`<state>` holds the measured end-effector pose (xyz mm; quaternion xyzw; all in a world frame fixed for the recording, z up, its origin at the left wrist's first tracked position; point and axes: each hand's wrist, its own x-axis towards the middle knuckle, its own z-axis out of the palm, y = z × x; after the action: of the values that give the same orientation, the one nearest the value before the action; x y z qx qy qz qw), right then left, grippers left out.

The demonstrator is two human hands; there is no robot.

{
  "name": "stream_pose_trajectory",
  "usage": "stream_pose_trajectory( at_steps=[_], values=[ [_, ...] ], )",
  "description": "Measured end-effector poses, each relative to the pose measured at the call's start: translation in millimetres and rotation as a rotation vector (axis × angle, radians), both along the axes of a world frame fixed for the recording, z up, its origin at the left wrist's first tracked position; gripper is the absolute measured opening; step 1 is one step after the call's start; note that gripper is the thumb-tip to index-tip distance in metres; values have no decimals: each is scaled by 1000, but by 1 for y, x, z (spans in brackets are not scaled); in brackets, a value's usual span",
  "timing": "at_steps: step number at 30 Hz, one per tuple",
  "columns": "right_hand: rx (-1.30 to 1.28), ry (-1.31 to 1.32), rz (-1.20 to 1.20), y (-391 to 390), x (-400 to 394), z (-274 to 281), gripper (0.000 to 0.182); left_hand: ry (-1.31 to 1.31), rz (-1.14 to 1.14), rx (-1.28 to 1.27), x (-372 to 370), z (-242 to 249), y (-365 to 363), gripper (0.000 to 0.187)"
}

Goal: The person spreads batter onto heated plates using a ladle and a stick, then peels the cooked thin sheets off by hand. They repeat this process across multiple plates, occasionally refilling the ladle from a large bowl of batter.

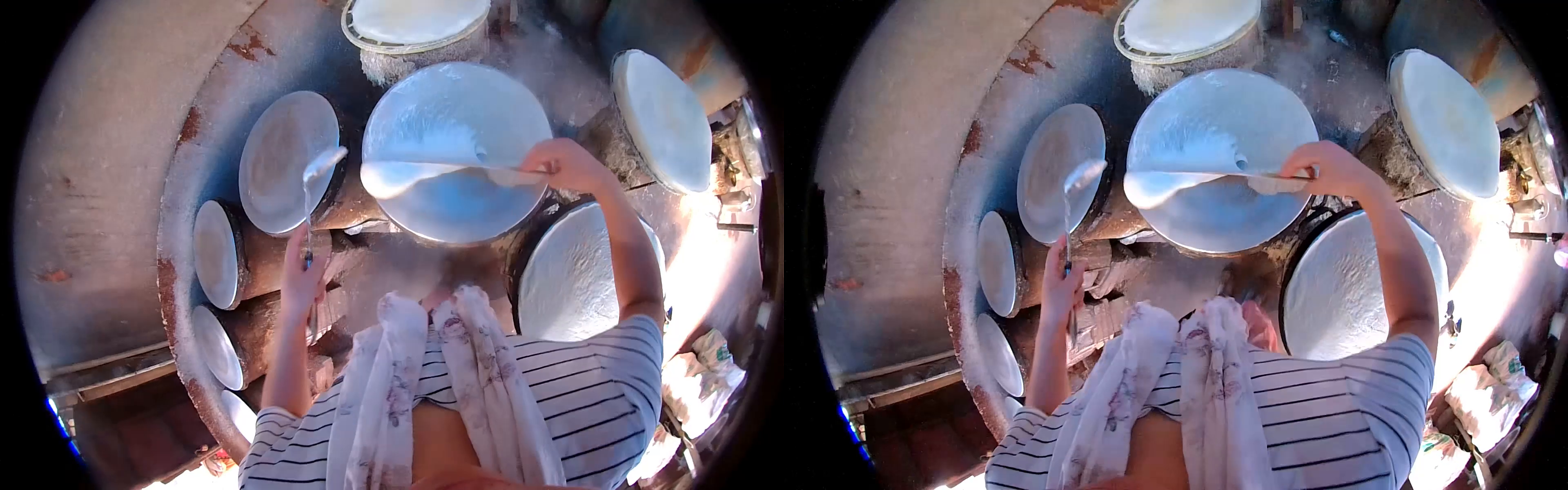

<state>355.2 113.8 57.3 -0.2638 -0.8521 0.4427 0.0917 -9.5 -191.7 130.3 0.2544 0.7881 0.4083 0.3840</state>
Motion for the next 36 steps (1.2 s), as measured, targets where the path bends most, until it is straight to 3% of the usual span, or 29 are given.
stream_pose_trajectory(
  at_steps=[1, 4, 5, 9, 12, 16, 18, 20, 21, 22, 25, 26, 29, 32, 34, 36],
  values=[
    [-84, -57, -40, -1, 11, 2, 22, -30, -38, -42, -2, -2, -2, 59],
    [29, 180, -134, -10, -18, -10, 23, -84, -160, -108, 12, -6, -8, 57],
    [106, 91, -62, -16, -22, -6, 27, -51, -189, -109, 14, -14, -9, 55],
    [-114, 98, -208, -36, 42, -14, 37, -47, -250, -136, 21, -8, -17, 56],
    [118, 269, -387, -61, 21, -16, 35, -111, -285, -144, 29, -9, -8, 57],
    [332, 110, -302, -115, 16, -13, 33, -232, -289, -60, 25, -3, -8, 58],
    [570, 52, -348, -164, 40, -15, 39, -235, -310, 4, 14, 11, -10, 59],
    [393, 55, -543, -222, 54, -14, 43, -337, -326, 209, -16, 30, -18, 63],
    [125, 260, -771, -250, 27, -13, 45, -361, -293, 300, -25, 41, -21, 63],
    [1, 363, -817, -268, -12, -17, 42, -314, -277, 355, -30, 53, -15, 62],
    [44, 590, -726, -269, -197, -46, 37, -350, -340, 463, -57, 55, -5, 57],
    [-438, 552, -856, -263, -257, -46, 31, -383, -347, 509, -67, 50, -3, 57],
    [-648, 760, -1103, -261, -364, -85, 24, -500, -347, 563, -98, 42, -19, 56],
    [-815, 948, -1250, -294, -370, -99, 27, -538, -376, 562, -125, 46, -45, 56],
    [-669, 922, -1358, -332, -356, -91, 28, -533, -409, 565, -142, 52, -55, 57],
    [-704, 933, -1398, -363, -335, -84, 32, -530, -415, 565, -153, 55, -57, 57]
  ],
)
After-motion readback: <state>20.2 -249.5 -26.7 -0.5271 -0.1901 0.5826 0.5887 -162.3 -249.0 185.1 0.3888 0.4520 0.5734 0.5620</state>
